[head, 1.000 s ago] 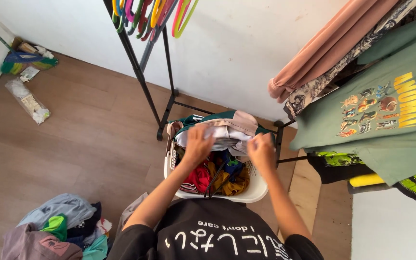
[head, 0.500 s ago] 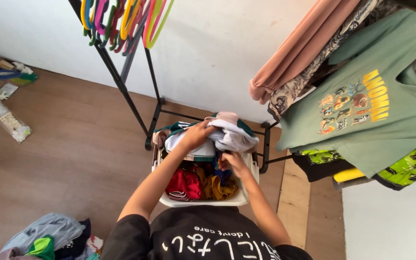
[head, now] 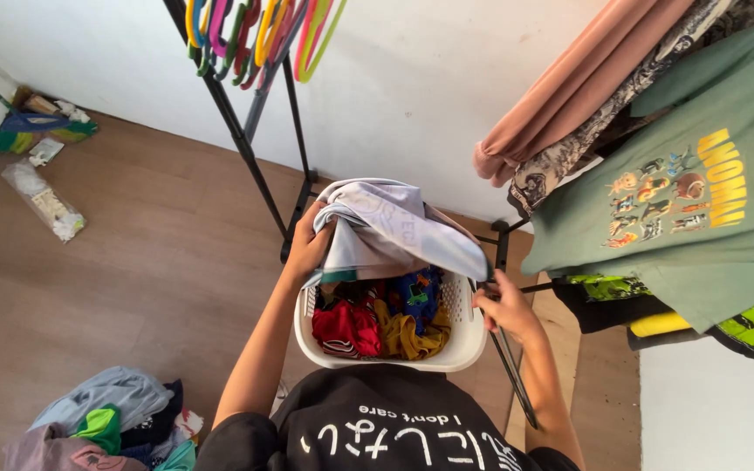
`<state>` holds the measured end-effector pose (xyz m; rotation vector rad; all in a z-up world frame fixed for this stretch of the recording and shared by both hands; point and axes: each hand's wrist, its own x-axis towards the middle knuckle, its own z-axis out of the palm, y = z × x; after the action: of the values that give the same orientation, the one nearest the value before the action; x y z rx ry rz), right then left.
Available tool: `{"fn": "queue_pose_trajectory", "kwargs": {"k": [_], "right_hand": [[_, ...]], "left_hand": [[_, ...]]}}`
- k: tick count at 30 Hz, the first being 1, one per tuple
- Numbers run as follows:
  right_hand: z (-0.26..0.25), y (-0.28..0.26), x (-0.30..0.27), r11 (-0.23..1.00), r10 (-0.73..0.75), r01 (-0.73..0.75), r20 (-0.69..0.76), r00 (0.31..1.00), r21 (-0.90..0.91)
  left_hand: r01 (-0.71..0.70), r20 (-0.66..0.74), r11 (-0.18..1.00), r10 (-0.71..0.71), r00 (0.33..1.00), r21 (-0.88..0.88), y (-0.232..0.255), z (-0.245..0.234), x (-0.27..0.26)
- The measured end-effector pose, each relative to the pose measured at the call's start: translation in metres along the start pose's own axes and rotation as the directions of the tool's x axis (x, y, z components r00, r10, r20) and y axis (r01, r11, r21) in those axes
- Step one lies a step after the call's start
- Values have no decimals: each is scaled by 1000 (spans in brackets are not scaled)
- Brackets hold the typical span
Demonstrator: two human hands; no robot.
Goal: The recorder takes various clothes from a laundry basket and hangs them on a rack using plastic hangers.
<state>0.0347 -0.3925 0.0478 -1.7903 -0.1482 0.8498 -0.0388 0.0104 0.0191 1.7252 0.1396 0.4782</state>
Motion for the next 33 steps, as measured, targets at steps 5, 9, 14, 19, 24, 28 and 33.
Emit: {"fn": "queue_pose_trajectory", "kwargs": {"k": [5,9,14,19,24,28,33], "right_hand": [[5,-9,-2,995,0,14,-139,990,103],[21,-52,-5,978,-175,137,-257,951,-160],[3,-77,45,805,-394,-52,-598,698,-591],[-51,-28,132,861,-336,-102,-708,621,-498],[-24,-76,101,947,-310,177,-616,724,-269],[-17,-51,102,900,-399,436,-408,821,-1],[42,-63,81,832,-534,527,-11,846,173]], "left_hand": [[95,-23,892,-118,993,-441,2,-16,-25],[53,-21,779,-85,996,-625,4,-18,-42],[-7,42,804,40,998,-594,27,-18,-61],[177,208,839,-78,975,-514,-43,7,-109],[-4,386,928,158,909,-371,7,10,-90],[17,259,950,68,964,-312,78,14,-54],[71,129,978,-46,991,-194,77,-4,-7]]}}
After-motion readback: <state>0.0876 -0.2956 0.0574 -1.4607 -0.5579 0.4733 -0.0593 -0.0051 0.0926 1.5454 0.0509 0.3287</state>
